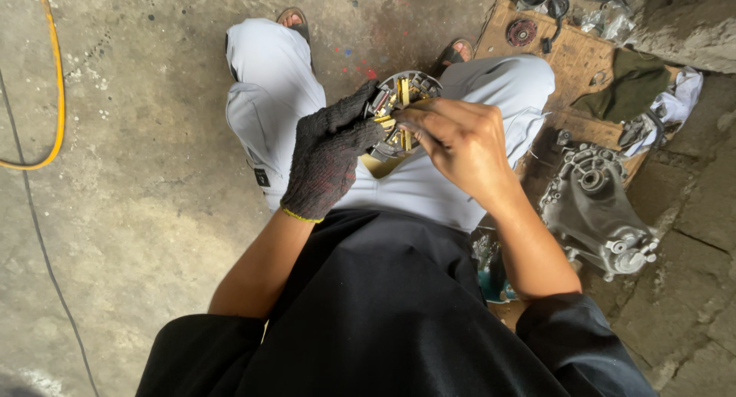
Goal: The person sits on the floor and uses a metal file to smooth the edges of a circular clutch assembly. They rotate the assembly and file different sections, occasionally inspecting the surface with their fingers.
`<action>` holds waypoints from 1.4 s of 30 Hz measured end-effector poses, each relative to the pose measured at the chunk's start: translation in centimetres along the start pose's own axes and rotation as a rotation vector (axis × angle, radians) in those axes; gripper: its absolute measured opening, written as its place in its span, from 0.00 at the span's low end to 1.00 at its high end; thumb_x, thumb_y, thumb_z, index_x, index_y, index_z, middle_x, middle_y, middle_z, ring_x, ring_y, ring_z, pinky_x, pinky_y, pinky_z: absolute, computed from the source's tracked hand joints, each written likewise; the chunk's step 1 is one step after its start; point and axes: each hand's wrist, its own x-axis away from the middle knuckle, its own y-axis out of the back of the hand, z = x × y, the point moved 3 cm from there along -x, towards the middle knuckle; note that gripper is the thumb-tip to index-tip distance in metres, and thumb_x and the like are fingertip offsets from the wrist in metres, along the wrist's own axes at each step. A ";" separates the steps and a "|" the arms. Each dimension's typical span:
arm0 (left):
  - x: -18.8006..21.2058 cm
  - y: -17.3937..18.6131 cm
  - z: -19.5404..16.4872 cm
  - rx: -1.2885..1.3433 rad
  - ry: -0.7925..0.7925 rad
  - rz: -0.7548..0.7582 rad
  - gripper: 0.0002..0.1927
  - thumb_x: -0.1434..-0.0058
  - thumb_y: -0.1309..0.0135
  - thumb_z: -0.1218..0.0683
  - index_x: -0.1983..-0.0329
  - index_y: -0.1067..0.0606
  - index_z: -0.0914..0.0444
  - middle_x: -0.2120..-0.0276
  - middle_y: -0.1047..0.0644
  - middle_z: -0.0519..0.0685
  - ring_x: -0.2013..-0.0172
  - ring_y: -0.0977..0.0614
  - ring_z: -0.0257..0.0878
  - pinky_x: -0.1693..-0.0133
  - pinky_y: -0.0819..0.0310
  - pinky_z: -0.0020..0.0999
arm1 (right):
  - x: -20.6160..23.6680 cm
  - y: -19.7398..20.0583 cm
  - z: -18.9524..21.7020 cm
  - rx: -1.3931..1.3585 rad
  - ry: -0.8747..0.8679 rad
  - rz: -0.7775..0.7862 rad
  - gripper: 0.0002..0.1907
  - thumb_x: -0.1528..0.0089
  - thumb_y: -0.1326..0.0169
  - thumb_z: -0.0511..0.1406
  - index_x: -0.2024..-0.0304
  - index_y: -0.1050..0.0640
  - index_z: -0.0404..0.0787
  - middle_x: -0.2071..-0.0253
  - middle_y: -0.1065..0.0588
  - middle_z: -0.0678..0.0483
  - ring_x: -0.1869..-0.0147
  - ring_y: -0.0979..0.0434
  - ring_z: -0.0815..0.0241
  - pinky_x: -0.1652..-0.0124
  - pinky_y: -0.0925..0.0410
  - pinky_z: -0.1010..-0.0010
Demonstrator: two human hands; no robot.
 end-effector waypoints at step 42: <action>-0.1 -0.5 1.5 0.326 0.000 -0.174 0.25 0.35 0.43 0.65 0.33 0.28 0.72 0.46 0.19 0.51 0.50 0.20 0.31 0.48 0.23 0.26 | 0.6 -2.4 2.8 -0.037 -0.284 -0.227 0.13 0.35 0.36 0.29 0.48 0.20 0.40 0.57 0.18 0.49 0.63 0.17 0.57 0.64 0.28 0.71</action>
